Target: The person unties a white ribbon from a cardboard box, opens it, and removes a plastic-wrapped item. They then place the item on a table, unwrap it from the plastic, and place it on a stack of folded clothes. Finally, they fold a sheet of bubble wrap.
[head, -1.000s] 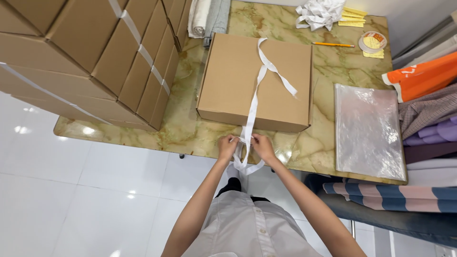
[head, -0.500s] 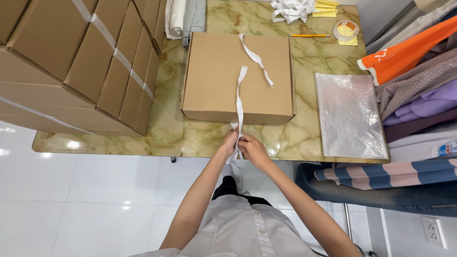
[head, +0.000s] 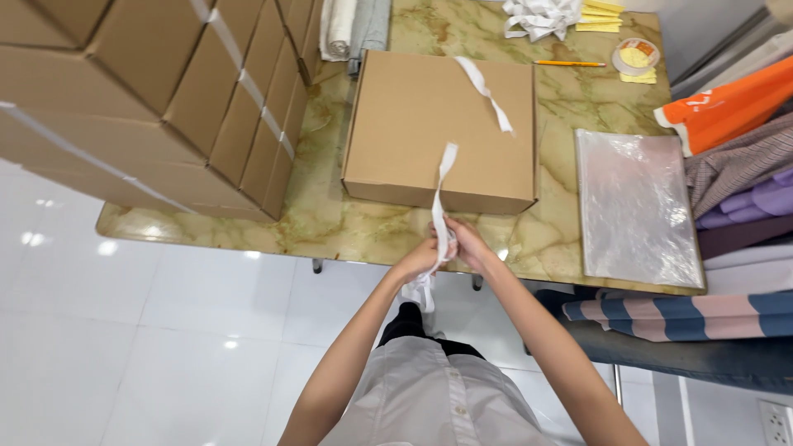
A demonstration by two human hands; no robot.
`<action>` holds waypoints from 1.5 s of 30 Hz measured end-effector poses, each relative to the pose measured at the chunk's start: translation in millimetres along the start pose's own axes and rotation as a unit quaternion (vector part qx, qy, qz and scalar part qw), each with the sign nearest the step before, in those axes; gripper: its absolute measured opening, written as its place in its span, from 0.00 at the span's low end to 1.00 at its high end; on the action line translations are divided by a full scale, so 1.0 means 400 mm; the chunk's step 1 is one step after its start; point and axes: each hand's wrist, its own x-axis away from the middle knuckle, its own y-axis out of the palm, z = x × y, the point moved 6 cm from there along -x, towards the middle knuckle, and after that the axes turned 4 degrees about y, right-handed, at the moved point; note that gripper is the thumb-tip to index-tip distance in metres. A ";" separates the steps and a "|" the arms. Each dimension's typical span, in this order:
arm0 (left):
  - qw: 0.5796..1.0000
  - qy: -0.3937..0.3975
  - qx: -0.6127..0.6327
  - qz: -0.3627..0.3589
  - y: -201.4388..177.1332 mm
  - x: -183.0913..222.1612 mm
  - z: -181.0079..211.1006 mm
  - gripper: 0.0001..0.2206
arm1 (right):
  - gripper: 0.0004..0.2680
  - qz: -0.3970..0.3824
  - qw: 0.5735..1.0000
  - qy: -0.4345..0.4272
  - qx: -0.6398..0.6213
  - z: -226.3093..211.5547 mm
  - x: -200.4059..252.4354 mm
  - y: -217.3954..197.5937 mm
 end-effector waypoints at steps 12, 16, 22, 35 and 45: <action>0.979 -0.029 -0.030 0.202 -0.157 0.024 -0.030 0.26 | 0.08 0.119 0.931 -0.246 0.243 0.088 -0.053 -0.053; 0.982 0.005 0.100 0.157 -0.122 -0.107 -0.091 0.26 | 0.07 0.116 0.881 -0.305 0.342 0.000 0.141 0.009; 0.981 0.035 0.015 0.188 -0.097 -0.101 0.009 0.15 | 0.05 0.069 0.917 -0.297 0.258 0.011 0.091 -0.073; 0.980 -0.067 0.190 0.007 -0.123 0.039 -0.006 0.12 | 0.09 0.032 0.999 -0.034 0.008 0.068 -0.107 -0.027; 0.910 -0.123 0.307 0.251 -0.168 0.006 0.008 0.48 | 0.03 0.094 0.732 -0.465 0.488 -0.049 0.202 0.140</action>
